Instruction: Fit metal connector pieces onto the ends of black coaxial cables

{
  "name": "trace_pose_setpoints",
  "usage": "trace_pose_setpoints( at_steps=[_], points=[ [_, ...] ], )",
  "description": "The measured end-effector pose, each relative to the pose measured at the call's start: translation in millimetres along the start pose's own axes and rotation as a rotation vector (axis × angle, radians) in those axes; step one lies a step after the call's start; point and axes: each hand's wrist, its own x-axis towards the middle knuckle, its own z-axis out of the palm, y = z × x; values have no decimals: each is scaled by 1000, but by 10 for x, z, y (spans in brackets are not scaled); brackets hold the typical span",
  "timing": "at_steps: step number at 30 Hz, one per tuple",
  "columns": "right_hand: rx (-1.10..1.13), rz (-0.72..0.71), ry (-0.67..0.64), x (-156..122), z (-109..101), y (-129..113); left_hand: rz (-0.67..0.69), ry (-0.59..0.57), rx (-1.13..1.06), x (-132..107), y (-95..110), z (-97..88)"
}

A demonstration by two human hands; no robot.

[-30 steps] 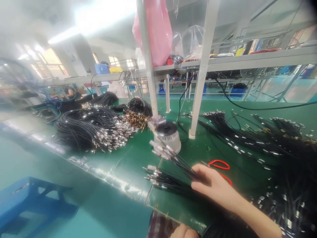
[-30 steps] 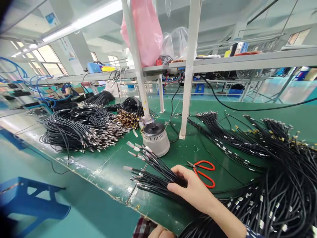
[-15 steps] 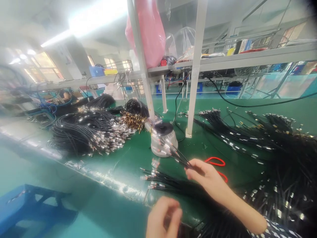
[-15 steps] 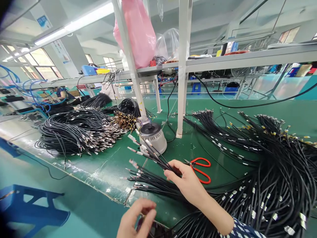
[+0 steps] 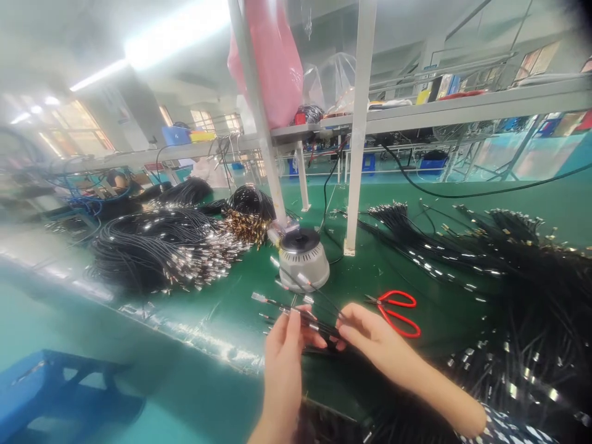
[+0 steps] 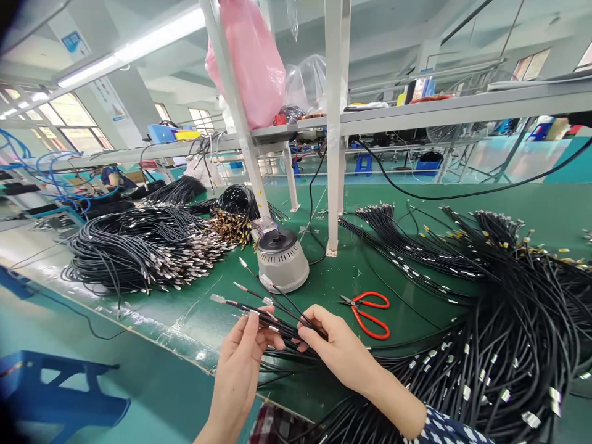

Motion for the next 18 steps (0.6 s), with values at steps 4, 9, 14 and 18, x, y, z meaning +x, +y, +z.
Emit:
trace_pose_setpoints(
  at_steps=[4,9,14,18],
  points=[
    [-105,25,80,11,-9,42,43,41,84,-41,47,-8],
    [24,52,108,53,-43,58,36,41,111,-61,80,26],
    [75,26,129,71,-77,50,-24,-14,153,-53,87,32],
    [76,2,161,64,-75,2,-26,-6,142,-65,120,27]
  ],
)
